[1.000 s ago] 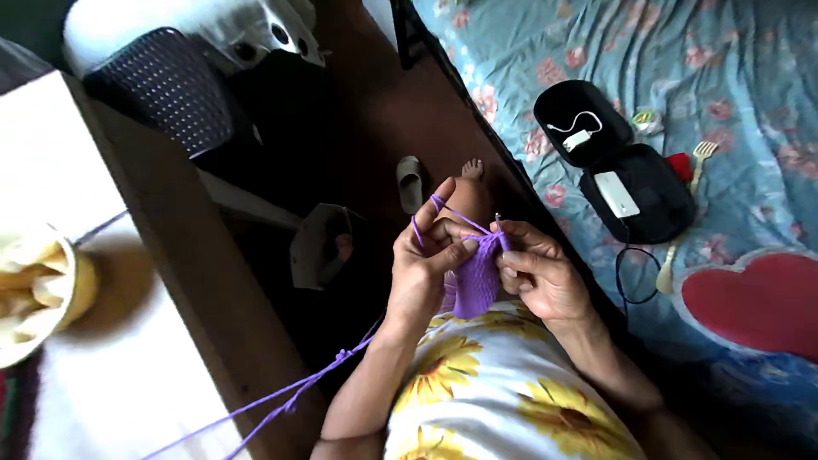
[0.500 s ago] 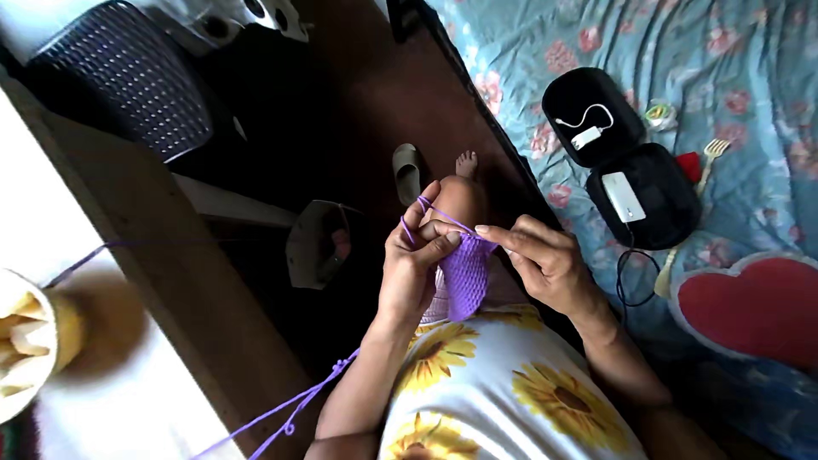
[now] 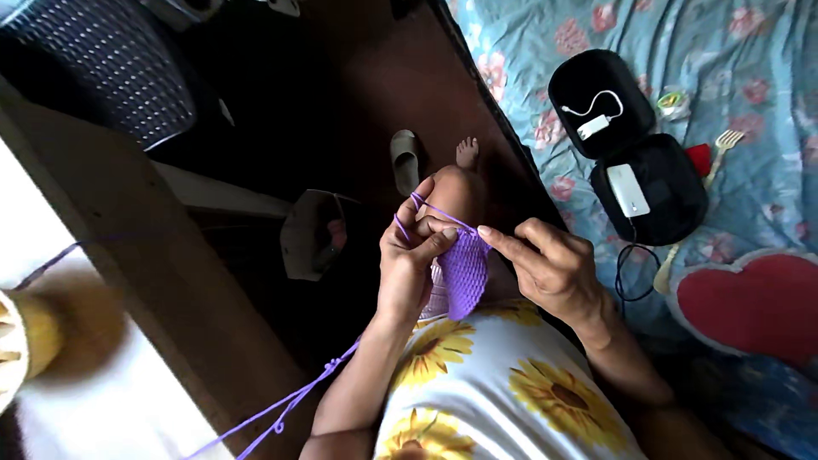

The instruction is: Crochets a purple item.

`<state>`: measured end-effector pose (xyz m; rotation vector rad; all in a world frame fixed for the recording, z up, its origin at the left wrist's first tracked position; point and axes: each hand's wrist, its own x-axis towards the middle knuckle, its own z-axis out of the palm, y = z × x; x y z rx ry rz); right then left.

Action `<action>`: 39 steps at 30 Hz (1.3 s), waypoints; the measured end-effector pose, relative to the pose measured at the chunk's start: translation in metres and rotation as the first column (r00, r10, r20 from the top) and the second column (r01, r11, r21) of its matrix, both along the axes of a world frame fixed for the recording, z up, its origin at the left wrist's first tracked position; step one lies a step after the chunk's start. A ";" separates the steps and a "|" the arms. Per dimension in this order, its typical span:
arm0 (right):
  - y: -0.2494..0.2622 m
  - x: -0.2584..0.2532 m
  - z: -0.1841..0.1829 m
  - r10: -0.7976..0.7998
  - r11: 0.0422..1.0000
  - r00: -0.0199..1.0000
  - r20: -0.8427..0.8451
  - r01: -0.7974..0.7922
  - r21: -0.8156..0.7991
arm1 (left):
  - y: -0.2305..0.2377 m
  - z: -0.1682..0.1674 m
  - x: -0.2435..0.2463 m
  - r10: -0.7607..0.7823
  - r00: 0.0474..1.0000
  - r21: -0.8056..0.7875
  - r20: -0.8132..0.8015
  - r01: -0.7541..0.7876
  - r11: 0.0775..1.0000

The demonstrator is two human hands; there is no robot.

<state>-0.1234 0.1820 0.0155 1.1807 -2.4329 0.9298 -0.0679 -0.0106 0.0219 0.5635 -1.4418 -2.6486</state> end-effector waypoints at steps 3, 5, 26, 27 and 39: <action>0.001 0.001 -0.001 -0.009 1.000 1.000 -0.010 0.009 0.003 | 0.001 -0.002 -0.003 -0.019 1.000 0.009 -0.013 0.019 1.000; 0.001 0.002 -0.003 -0.006 1.000 1.000 -0.014 0.005 -0.006 | 0.002 -0.004 -0.004 -0.035 0.999 0.027 -0.007 0.035 0.999; -0.026 0.008 0.011 0.361 0.831 0.411 0.837 0.265 -0.489 | 0.029 -0.043 0.010 0.077 0.791 -0.542 -0.606 -0.482 0.689; -0.024 0.007 0.007 0.354 0.834 0.483 0.801 0.225 -0.504 | 0.028 -0.037 0.011 0.107 0.824 -0.478 -0.556 -0.423 0.770; -0.011 -0.007 -0.014 0.067 0.984 0.996 -0.062 -0.076 -0.161 | -0.027 -0.003 0.002 -0.175 0.984 0.020 -0.031 0.175 0.984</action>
